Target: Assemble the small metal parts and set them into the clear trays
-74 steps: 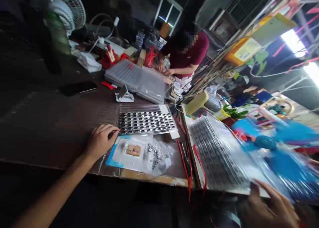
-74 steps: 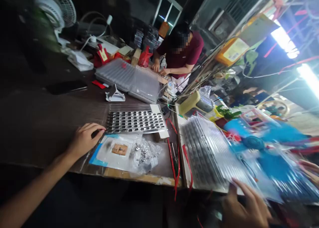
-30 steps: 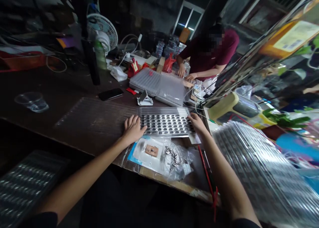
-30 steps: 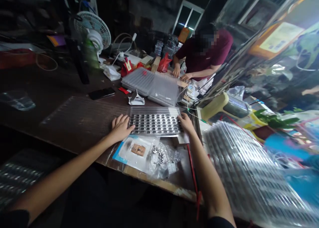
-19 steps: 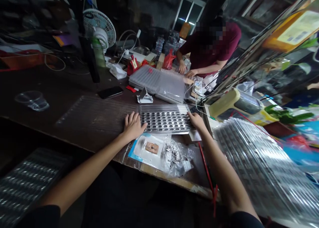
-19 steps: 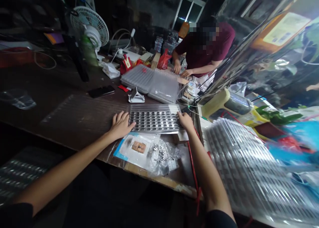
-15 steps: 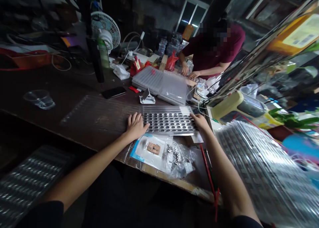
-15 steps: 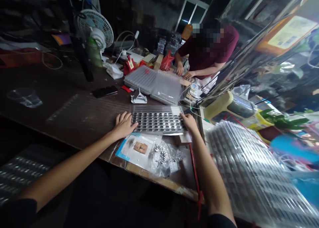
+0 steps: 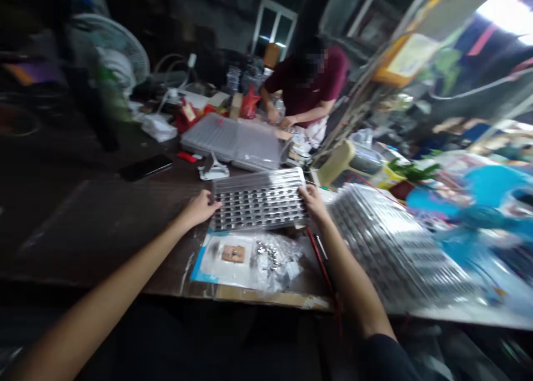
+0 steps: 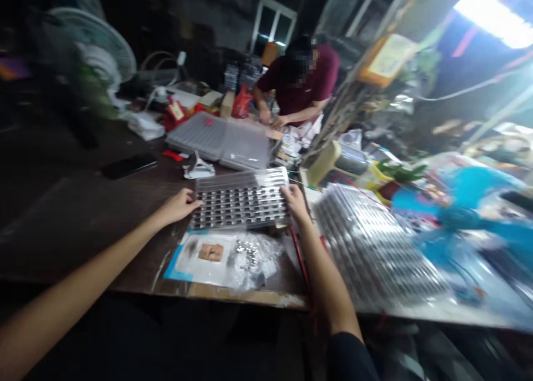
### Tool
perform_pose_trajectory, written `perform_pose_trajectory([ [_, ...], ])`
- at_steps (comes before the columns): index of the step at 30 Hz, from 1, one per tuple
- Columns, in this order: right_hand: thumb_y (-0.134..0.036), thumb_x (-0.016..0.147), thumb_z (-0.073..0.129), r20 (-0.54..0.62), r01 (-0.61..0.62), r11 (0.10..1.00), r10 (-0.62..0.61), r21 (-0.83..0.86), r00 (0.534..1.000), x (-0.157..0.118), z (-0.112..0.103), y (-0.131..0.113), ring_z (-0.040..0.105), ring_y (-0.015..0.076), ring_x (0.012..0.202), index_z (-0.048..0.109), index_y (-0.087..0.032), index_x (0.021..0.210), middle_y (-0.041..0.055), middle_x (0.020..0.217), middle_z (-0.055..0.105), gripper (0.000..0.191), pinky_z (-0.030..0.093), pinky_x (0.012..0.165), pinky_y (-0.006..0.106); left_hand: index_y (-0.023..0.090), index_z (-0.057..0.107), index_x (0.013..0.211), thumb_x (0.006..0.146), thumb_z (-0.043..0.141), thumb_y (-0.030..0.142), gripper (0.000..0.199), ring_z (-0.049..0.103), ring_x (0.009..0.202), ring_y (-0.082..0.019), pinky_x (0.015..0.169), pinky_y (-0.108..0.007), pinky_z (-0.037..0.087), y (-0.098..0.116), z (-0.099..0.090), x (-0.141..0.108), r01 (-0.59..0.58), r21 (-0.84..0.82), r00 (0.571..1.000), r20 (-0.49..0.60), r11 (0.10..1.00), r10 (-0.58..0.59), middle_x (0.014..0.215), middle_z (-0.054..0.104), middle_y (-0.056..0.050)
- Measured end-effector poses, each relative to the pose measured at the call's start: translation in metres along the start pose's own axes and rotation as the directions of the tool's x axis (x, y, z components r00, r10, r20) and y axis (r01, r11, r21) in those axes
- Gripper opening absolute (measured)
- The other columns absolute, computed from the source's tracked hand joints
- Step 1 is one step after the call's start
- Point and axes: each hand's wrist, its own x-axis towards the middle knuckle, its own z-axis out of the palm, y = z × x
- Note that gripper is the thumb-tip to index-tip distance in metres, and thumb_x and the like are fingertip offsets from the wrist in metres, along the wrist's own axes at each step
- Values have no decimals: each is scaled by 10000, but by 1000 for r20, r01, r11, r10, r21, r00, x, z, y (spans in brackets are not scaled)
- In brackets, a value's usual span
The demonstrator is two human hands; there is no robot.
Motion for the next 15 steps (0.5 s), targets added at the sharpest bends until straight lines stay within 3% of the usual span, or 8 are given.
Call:
perform_pose_trajectory([
  [3,-743,684,634,-100,-16,1000,18,19,995,-3,-9,5,685,262,820,588,-267,878,65,828,702,516,545,645,367,154,636,924,594,780,435,458,672,925,-302,765,-349,499,4,5,20,155,-262,982,147,952,-119,855,724,-102],
  [7,-715,668,691,-162,-28,998,36,51,986,-5,-19,10,694,286,846,616,-276,785,74,805,705,461,559,684,398,148,602,712,449,852,473,487,628,633,-200,610,-302,483,22,8,29,294,-446,924,359,845,-132,644,649,-38],
  [11,-700,686,684,-123,-45,995,56,93,991,-4,-26,15,674,239,774,627,-232,765,70,756,690,478,541,683,355,154,590,781,479,844,531,546,588,607,-131,592,-259,467,39,5,20,280,-532,940,321,799,-117,703,627,-5],
  [15,-662,684,695,-52,-91,988,98,127,994,-5,-28,24,627,176,702,638,-172,815,46,742,672,511,510,656,294,167,589,922,552,827,520,563,589,668,-115,602,-224,449,40,1,8,225,-607,965,249,762,-86,809,637,2],
])
